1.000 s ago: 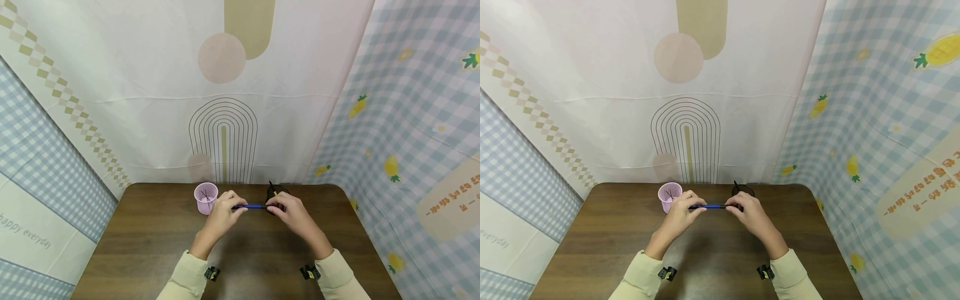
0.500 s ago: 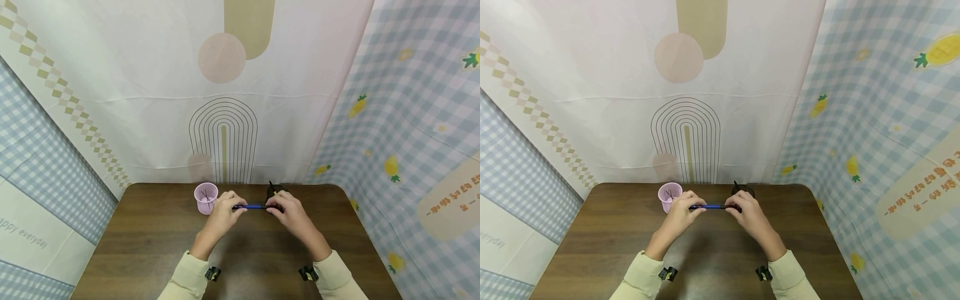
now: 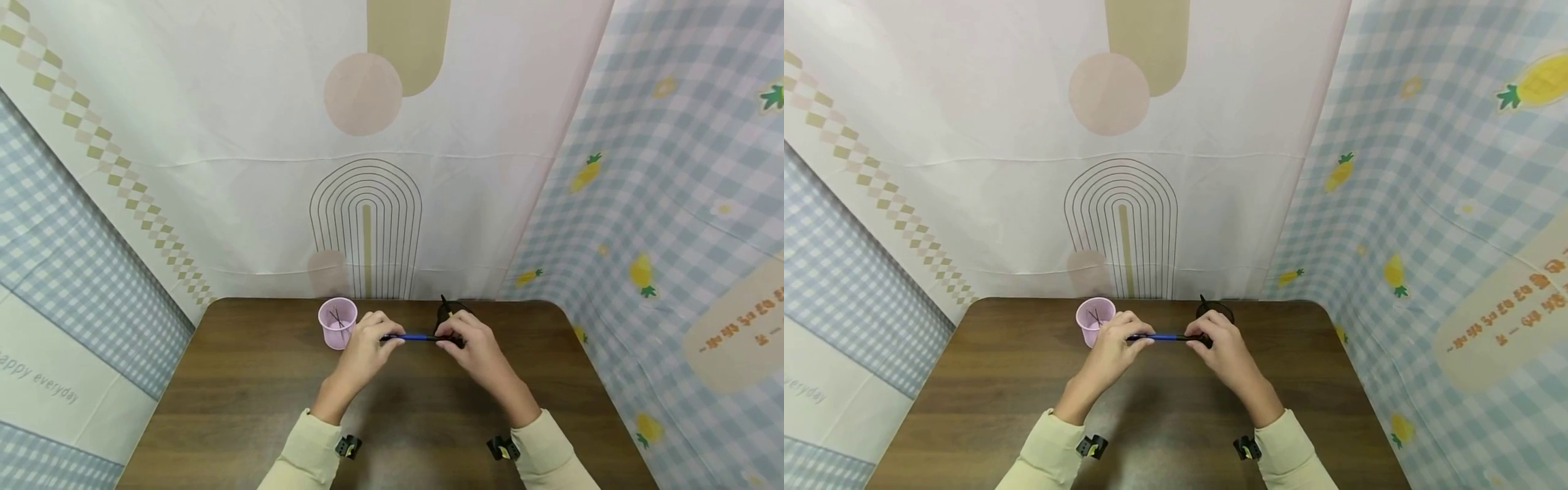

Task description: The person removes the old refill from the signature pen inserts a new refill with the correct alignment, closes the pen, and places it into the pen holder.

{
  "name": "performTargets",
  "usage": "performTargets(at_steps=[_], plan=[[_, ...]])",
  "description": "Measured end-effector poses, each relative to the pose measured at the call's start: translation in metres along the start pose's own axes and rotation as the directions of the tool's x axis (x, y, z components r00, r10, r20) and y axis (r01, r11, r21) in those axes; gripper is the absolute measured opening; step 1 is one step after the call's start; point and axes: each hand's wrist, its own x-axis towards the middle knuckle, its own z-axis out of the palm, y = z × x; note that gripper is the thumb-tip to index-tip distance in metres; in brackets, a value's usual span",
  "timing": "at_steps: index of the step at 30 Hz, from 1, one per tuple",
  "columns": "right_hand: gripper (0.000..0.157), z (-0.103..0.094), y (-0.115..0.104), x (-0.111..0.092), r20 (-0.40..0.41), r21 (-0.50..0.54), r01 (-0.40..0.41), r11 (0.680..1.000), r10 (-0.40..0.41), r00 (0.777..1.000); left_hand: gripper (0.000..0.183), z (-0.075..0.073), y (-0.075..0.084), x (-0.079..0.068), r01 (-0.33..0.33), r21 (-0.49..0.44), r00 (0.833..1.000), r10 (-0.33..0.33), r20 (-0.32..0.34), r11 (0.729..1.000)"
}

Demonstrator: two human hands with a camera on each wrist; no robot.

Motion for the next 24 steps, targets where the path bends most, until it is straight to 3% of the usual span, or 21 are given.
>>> performTargets(at_steps=[7,11,17,24], plan=[[0.028,-0.0054,-0.0023,0.0013,0.073,0.004,-0.105,0.994,0.105,0.992,0.017,0.0006,0.0006,0.0004,-0.009,-0.010,1.000,0.009,-0.009,1.000],[0.019,-0.0092,-0.0014,0.0026,0.128,-0.007,-0.131,0.991,0.131,0.983,0.017,0.0016,0.0001,0.0006,0.001,-0.013,1.000,-0.001,-0.002,1.000],[0.006,-0.0096,0.0015,0.0037,0.188,-0.053,-0.115,0.992,0.123,0.974,0.015,0.0023,0.0003,0.0005,-0.002,-0.007,1.000,0.002,-0.005,1.000],[0.003,-0.0084,0.0013,0.0039,0.171,-0.035,-0.089,0.995,0.093,0.981,0.015,0.0018,0.0010,0.0012,-0.005,0.006,1.000,0.005,0.002,1.000]])
